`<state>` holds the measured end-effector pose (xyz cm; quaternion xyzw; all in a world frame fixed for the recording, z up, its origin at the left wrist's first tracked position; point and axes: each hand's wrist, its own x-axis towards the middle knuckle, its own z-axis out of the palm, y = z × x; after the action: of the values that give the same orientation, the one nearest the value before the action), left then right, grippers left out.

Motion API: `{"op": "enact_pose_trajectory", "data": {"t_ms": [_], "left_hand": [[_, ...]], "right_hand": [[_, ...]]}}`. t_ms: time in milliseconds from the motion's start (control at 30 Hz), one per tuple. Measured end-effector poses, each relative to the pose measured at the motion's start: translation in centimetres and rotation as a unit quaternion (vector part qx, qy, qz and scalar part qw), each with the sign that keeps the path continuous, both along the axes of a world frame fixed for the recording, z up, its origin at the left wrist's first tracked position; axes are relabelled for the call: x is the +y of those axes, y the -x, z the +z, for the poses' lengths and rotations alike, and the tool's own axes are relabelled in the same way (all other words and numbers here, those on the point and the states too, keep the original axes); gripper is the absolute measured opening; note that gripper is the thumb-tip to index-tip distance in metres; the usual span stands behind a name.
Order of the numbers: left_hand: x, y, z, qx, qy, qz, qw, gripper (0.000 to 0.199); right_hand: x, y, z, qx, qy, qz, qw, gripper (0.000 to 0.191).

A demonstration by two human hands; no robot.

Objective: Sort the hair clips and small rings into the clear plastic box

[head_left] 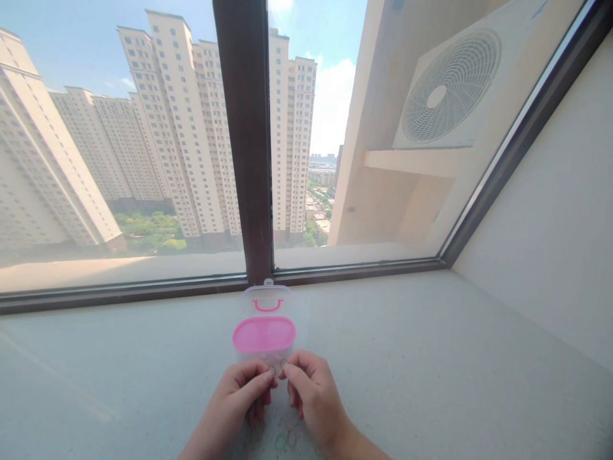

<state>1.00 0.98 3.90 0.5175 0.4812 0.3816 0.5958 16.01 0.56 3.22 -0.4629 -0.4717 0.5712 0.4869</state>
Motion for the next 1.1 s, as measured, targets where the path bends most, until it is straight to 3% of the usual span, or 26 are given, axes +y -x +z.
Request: {"op": "enact_pose_trajectory", "data": {"t_ms": [1100], "left_hand": [[-0.1, -1.0, -0.6, -0.022, -0.007, 0.014, 1.000, 0.030]], "right_hand": [[0.0, -0.8, -0.7, -0.037, -0.012, 0.016, 0.999, 0.026]]}}
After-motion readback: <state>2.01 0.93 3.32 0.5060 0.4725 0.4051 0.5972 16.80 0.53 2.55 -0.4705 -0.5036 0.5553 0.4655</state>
